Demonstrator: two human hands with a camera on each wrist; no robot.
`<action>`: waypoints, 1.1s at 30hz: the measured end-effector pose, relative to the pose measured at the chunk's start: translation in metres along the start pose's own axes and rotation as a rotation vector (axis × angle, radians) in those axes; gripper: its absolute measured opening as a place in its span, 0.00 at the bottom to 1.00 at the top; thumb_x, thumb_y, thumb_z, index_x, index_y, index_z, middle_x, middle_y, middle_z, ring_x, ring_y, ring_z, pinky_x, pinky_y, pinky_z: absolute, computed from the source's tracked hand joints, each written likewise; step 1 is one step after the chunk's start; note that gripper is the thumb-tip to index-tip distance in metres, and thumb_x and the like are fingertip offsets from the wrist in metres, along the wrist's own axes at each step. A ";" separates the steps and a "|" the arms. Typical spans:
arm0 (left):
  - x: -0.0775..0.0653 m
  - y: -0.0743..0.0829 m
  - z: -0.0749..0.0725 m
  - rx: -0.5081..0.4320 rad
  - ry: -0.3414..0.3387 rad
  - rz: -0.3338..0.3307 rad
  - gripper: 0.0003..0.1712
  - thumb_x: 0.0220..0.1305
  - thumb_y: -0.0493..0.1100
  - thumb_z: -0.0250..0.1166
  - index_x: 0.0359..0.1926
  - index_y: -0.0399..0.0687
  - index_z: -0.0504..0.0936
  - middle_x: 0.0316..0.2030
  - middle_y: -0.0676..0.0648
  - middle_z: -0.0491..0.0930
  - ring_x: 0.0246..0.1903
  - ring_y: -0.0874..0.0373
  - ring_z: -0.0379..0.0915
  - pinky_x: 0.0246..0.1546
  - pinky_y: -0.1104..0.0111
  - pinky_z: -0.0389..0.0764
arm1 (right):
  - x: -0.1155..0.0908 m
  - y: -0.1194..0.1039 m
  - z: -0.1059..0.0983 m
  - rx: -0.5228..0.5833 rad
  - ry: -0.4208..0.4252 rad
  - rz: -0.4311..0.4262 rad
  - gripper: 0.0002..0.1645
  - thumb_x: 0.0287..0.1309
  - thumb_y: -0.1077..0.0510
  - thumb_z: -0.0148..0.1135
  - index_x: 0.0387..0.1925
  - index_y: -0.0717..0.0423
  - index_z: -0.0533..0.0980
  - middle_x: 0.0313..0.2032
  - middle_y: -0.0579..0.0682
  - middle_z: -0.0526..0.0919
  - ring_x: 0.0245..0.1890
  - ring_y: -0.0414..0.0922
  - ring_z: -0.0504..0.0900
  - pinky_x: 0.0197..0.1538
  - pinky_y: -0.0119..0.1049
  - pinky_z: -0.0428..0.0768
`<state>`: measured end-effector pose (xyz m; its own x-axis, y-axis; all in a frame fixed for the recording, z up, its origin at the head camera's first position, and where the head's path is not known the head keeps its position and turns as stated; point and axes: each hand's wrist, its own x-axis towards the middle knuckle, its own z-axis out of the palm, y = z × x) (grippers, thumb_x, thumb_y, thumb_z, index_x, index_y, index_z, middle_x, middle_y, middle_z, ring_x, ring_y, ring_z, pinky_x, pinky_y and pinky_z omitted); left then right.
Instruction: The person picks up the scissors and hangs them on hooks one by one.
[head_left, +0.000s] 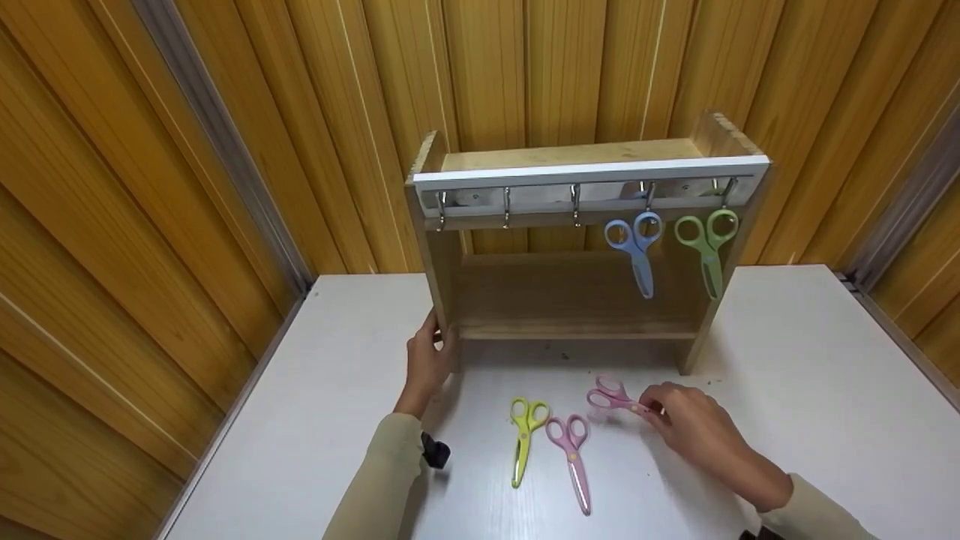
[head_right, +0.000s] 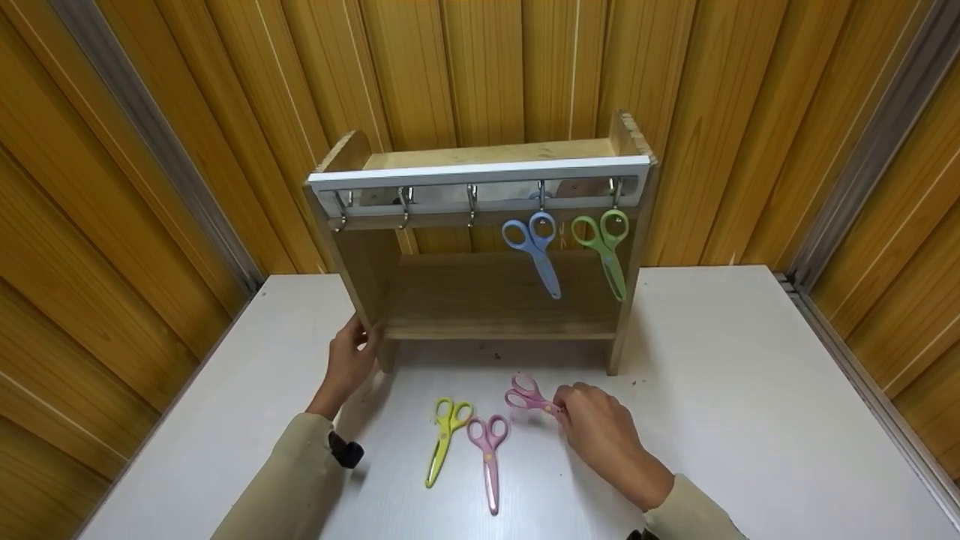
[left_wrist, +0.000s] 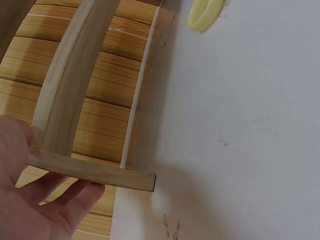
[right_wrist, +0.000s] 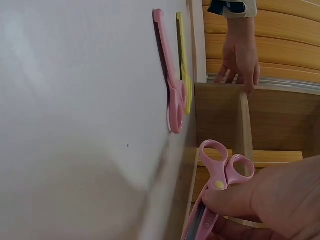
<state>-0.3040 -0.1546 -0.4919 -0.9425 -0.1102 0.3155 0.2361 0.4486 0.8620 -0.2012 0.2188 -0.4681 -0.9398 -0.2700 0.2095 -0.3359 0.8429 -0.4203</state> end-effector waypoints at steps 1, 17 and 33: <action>0.000 0.000 0.000 -0.003 0.000 -0.003 0.34 0.76 0.39 0.60 0.79 0.47 0.62 0.65 0.42 0.77 0.54 0.50 0.80 0.54 0.56 0.83 | 0.002 -0.001 -0.003 0.005 0.013 -0.004 0.06 0.54 0.66 0.76 0.32 0.54 0.86 0.25 0.43 0.81 0.25 0.40 0.72 0.29 0.37 0.74; 0.001 -0.003 0.000 0.026 0.007 0.054 0.31 0.77 0.40 0.59 0.76 0.43 0.65 0.61 0.40 0.80 0.52 0.47 0.81 0.53 0.55 0.82 | 0.029 -0.033 -0.041 0.060 0.261 -0.184 0.08 0.54 0.64 0.78 0.37 0.55 0.86 0.30 0.45 0.85 0.27 0.39 0.77 0.31 0.31 0.82; 0.001 -0.001 0.001 0.015 0.004 0.013 0.32 0.77 0.40 0.59 0.78 0.45 0.63 0.63 0.40 0.79 0.53 0.48 0.81 0.54 0.57 0.83 | 0.055 -0.061 -0.066 0.233 0.399 -0.291 0.13 0.52 0.70 0.77 0.41 0.59 0.86 0.36 0.47 0.87 0.34 0.41 0.85 0.41 0.26 0.84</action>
<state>-0.3059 -0.1542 -0.4926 -0.9384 -0.1083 0.3281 0.2443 0.4635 0.8518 -0.2280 0.1829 -0.3728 -0.7242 -0.2405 0.6462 -0.6262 0.6218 -0.4703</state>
